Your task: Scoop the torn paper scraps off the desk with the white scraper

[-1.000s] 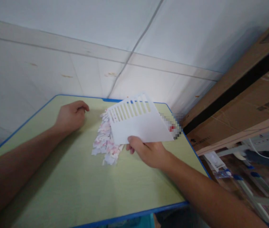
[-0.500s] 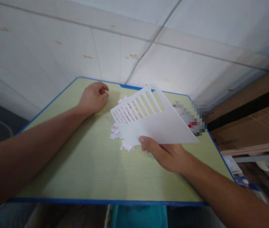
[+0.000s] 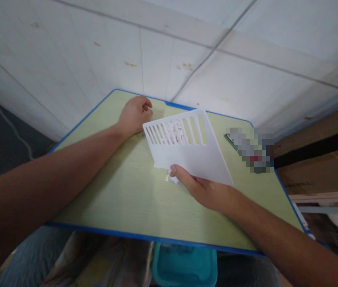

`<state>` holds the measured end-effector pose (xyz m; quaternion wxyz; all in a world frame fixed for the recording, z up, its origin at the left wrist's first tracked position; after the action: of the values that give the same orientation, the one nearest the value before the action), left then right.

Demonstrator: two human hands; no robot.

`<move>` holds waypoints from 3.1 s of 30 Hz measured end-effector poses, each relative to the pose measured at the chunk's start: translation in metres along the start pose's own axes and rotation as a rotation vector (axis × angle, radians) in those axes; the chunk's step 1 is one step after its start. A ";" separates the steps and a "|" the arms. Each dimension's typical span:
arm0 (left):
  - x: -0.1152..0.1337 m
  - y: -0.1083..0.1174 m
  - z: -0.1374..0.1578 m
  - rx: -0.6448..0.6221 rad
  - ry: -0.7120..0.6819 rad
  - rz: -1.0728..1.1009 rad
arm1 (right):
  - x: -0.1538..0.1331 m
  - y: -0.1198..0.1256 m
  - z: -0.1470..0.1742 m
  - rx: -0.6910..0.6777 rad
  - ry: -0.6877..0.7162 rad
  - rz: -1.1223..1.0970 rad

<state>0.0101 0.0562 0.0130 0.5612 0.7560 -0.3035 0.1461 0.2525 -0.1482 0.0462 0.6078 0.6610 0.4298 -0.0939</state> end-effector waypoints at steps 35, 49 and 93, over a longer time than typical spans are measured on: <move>-0.007 -0.001 -0.008 0.077 -0.046 0.058 | -0.004 0.007 0.008 -0.149 -0.106 -0.406; -0.006 0.001 -0.007 0.076 -0.011 0.119 | -0.002 0.013 0.004 -0.007 -0.218 -0.479; -0.003 0.005 -0.001 0.067 -0.011 0.093 | -0.004 0.011 0.011 -0.066 -0.141 -0.345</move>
<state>0.0047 0.0576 0.0154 0.5264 0.7604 -0.3363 0.1776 0.2620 -0.1587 0.0547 0.6328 0.5489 0.4961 -0.2287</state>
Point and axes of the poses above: each hand's wrist, its own z-axis away from the middle knuckle, its own y-axis out of the back of the hand, x = y × z, the point moved 3 cm from there along -z, towards the middle knuckle, and after that the axes turned 5 degrees about -x, right-handed, at the moved point
